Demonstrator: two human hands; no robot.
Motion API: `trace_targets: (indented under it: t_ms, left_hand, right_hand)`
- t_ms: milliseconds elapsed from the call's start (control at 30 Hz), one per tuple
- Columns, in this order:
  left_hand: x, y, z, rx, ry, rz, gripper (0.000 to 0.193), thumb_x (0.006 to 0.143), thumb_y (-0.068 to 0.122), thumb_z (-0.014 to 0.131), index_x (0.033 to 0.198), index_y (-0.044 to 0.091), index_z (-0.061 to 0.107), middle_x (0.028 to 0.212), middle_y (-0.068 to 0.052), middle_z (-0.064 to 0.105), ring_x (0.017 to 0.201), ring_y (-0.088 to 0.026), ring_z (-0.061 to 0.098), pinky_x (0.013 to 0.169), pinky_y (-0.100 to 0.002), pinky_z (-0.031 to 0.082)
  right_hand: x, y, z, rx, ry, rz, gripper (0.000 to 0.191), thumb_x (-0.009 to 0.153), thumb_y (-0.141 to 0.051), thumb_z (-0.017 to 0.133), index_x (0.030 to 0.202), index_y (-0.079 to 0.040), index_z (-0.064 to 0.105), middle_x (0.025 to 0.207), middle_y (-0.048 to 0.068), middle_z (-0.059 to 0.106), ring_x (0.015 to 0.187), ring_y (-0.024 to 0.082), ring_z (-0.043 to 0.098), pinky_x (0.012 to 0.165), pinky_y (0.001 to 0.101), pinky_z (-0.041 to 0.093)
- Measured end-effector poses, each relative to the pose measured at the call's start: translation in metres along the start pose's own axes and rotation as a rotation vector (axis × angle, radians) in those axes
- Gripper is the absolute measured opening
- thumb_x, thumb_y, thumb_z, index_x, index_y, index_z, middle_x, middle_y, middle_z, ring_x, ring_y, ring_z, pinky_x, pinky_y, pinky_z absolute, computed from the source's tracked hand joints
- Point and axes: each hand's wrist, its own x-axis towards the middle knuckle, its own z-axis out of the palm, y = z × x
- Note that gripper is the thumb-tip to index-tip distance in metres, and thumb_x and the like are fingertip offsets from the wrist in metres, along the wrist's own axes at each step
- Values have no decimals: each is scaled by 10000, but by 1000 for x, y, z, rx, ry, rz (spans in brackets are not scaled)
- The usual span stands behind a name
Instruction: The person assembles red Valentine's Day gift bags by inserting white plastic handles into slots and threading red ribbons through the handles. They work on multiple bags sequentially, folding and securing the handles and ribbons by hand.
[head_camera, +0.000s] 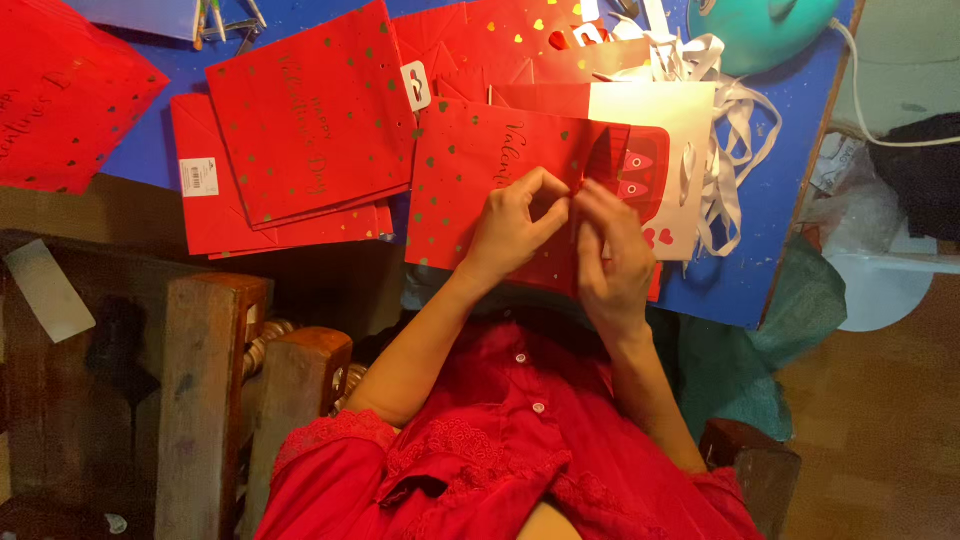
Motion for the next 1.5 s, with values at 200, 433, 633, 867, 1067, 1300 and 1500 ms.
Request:
trace_targets:
  t_ms: [200,433,633,867,1067,1300,1500]
  left_hand:
    - [-5,-7,-7,-38,-64,-19,114,929,123,696,955,23,647,832,-47,709,810,-98,684,756,-275,552]
    - [-3,-20,-11,-610,-261,-186,81,1003,91,676,1030,52,609,954,28,684,910,-49,645,854,-248,531]
    - [-13,3,-9,-610,-234,-205,132,1006,138,696,1072,51,621,984,39,669,924,-32,631,851,-235,531]
    - [-27,40,-23,-521,-151,-85,110,1040,124,688,1060,40,619,967,26,662,901,-27,615,821,-228,524]
    - [-33,42,-27,-572,-129,-87,114,1045,144,681,1042,49,619,910,33,664,824,-19,604,755,-214,505]
    - [-32,30,-21,-345,-71,-103,98,1000,134,723,1046,60,679,820,60,638,767,2,566,698,-195,469]
    - [-29,17,-16,46,-86,-145,178,901,193,811,1053,101,798,690,8,615,619,-48,553,584,-237,451]
  right_hand:
    - [20,25,7,-74,0,-16,388,967,52,622,1353,10,601,1151,151,662,1087,312,609,977,403,489]
    - [24,37,13,-145,-18,-8,182,914,36,710,1053,-49,627,941,127,620,925,300,581,853,404,471]
    - [24,31,7,73,-33,-7,254,883,57,658,1119,-10,594,1004,131,560,934,297,586,807,370,498]
    - [23,26,4,86,-14,-163,170,833,83,613,975,5,562,841,98,558,787,234,503,951,413,433]
    - [12,35,-14,938,-229,347,133,1047,-104,587,931,-73,529,714,0,566,582,57,435,524,227,342]
    - [11,52,-18,682,-298,572,98,1020,-112,647,1042,-19,623,773,-17,600,588,32,462,489,217,335]
    - [5,72,-16,591,-328,487,123,1002,-85,668,1083,2,700,942,-14,718,788,16,641,683,195,530]
